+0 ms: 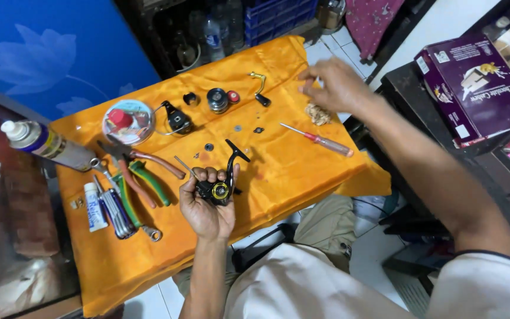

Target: Cleaning and reassembling the internal components of a fishing reel body.

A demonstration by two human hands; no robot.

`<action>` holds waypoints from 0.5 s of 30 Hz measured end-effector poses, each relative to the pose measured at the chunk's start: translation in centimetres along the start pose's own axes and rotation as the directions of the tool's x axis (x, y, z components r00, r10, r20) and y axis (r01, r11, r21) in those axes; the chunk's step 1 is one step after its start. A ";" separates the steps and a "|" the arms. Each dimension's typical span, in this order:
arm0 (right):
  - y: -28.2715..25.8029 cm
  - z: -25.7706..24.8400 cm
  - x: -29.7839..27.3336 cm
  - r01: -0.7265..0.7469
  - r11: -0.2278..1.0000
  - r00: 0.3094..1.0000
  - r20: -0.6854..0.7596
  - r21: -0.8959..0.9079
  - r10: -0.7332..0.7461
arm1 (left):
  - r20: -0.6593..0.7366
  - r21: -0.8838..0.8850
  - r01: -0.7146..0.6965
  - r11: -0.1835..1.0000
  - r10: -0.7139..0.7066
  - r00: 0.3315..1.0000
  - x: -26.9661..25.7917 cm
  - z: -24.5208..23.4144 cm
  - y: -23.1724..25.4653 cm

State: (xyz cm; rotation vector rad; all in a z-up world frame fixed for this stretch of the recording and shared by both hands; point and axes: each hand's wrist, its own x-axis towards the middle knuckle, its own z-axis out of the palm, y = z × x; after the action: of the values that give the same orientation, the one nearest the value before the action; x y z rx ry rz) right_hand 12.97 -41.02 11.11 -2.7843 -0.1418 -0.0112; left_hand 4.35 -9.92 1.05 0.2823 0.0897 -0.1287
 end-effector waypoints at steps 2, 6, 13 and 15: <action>3.6 3.6 0.4 0.090 0.996 0.991 -0.103 0.010 -0.088 | -0.015 0.050 -0.008 0.999 0.008 1.000 0.1 0.4 -0.6; 3.3 6.9 0.5 0.135 0.983 0.985 -0.127 0.122 -0.120 | -0.041 0.095 -0.040 0.995 0.044 0.998 0.0 1.0 -1.3; -6.9 4.7 -2.8 0.410 0.800 0.909 -0.132 0.438 -0.395 | 0.086 0.173 0.032 0.984 -0.048 0.995 -0.5 1.5 -2.5; -8.6 4.7 -2.9 0.525 0.680 0.832 -0.140 0.512 -0.537 | 0.158 0.224 0.018 0.974 -0.054 0.986 -0.7 1.5 -2.2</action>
State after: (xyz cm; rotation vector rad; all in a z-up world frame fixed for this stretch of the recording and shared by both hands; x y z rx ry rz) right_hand 9.16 -31.67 9.62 -2.0897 -0.8328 -0.0748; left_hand 3.49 -12.36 1.97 0.4922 -0.0828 -0.1982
